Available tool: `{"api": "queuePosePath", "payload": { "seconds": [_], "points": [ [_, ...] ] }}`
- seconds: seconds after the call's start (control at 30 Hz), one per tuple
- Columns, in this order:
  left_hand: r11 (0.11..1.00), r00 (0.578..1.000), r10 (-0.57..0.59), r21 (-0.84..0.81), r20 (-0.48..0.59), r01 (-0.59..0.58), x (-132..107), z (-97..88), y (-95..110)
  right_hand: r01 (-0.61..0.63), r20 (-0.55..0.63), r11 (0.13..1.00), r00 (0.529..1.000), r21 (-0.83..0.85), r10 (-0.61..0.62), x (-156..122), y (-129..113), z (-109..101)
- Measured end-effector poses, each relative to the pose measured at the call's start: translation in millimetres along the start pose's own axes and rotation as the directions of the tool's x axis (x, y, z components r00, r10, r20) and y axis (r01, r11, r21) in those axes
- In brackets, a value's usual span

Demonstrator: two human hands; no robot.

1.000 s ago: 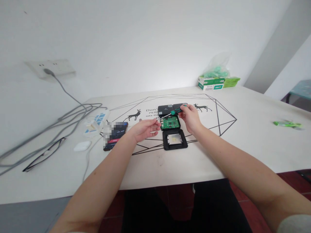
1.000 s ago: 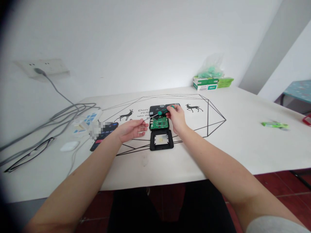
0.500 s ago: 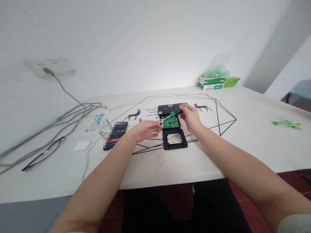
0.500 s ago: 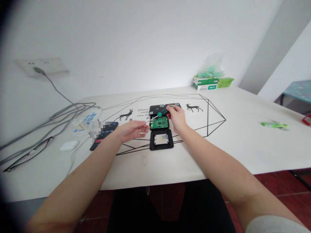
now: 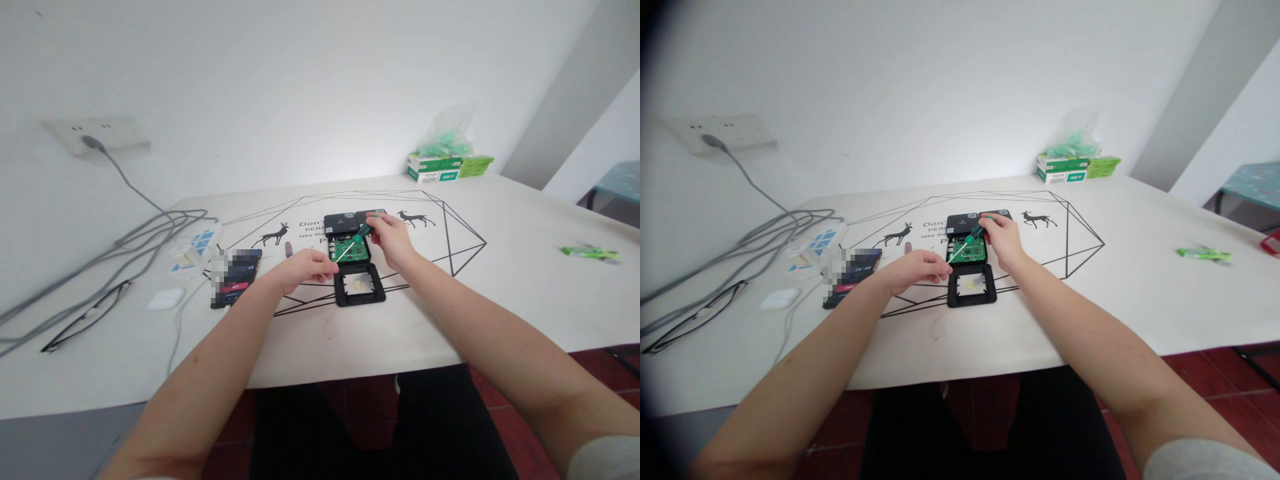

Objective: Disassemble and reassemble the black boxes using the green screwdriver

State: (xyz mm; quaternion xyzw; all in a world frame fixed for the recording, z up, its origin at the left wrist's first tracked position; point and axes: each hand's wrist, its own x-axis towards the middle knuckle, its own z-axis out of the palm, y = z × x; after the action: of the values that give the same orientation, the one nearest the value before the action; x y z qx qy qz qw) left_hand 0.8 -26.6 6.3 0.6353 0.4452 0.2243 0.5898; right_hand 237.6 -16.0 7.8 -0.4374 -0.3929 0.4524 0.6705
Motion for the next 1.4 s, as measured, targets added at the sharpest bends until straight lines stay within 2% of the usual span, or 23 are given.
{"api": "queuePosePath", "payload": {
  "seconds": [0.1,0.17,0.3,0.4,0.53,0.63,0.73,0.83,0.97,1.03,1.07,1.13,1.2,1.3,1.4],
  "points": [
    [0.989,0.999,0.041,0.145,0.001,-0.04,1.6,2.3,-2.6,0.015,0.003,1.0,1.0,-0.025,-0.015,-1.7,-1.0,1.7],
    [0.966,0.994,0.11,0.233,0.027,-0.113,3.0,3.2,-4.6,0.037,-0.003,0.999,0.999,-0.039,-0.037,-2.6,-1.1,2.4],
    [0.885,0.964,0.265,0.388,0.037,-0.258,6.0,6.0,-7.4,0.109,0.004,0.99,0.994,-0.091,-0.109,-2.0,0.7,0.8],
    [0.802,0.935,0.354,0.503,0.033,-0.322,6.9,9.6,-7.8,0.155,0.021,0.979,0.988,-0.136,-0.153,0.6,3.8,-1.8],
    [0.725,0.908,0.413,0.575,0.078,-0.379,5.4,14.0,-6.0,0.21,0.059,0.952,0.978,-0.223,-0.202,1.7,5.7,-4.5],
    [0.681,0.888,0.446,0.602,0.11,-0.417,2.9,17.6,-3.3,0.334,0.129,0.892,0.942,-0.304,-0.309,-5.3,-0.2,-6.1],
    [0.633,0.855,0.499,0.616,0.139,-0.469,-0.7,22.2,-0.5,0.499,0.253,0.793,0.865,-0.349,-0.433,-19.7,-11.5,-6.5],
    [0.615,0.837,0.519,0.605,0.173,-0.506,-4.8,26.9,2.0,0.663,0.403,0.661,0.744,-0.35,-0.533,-34.8,-20.7,-4.0],
    [0.618,0.852,0.482,0.611,0.203,-0.495,-9.1,33.0,4.2,0.841,0.6,0.492,0.518,-0.225,-0.61,-45.9,-20.3,2.1],
    [0.626,0.87,0.446,0.621,0.212,-0.472,-10.8,36.0,4.9,0.871,0.666,0.459,0.45,-0.178,-0.595,-47.9,-17.0,4.1],
    [0.627,0.876,0.432,0.627,0.214,-0.462,-11.5,37.2,5.2,0.873,0.689,0.455,0.438,-0.174,-0.578,-48.4,-15.5,4.5],
    [0.615,0.877,0.436,0.646,0.2,-0.453,-13.0,38.5,5.7,0.868,0.711,0.459,0.443,-0.187,-0.547,-49.1,-13.8,4.4],
    [0.593,0.867,0.469,0.667,0.169,-0.451,-14.4,38.0,6.1,0.855,0.691,0.473,0.473,-0.211,-0.546,-49.6,-13.7,3.3],
    [0.575,0.855,0.504,0.69,0.125,-0.44,-15.6,35.2,6.6,0.807,0.6,0.544,0.558,-0.231,-0.573,-48.8,-13.2,0.7],
    [0.577,0.863,0.496,0.707,0.095,-0.409,-14.9,32.9,6.8,0.746,0.498,0.628,0.641,-0.224,-0.584,-44.7,-7.6,-2.1]
  ]
}}
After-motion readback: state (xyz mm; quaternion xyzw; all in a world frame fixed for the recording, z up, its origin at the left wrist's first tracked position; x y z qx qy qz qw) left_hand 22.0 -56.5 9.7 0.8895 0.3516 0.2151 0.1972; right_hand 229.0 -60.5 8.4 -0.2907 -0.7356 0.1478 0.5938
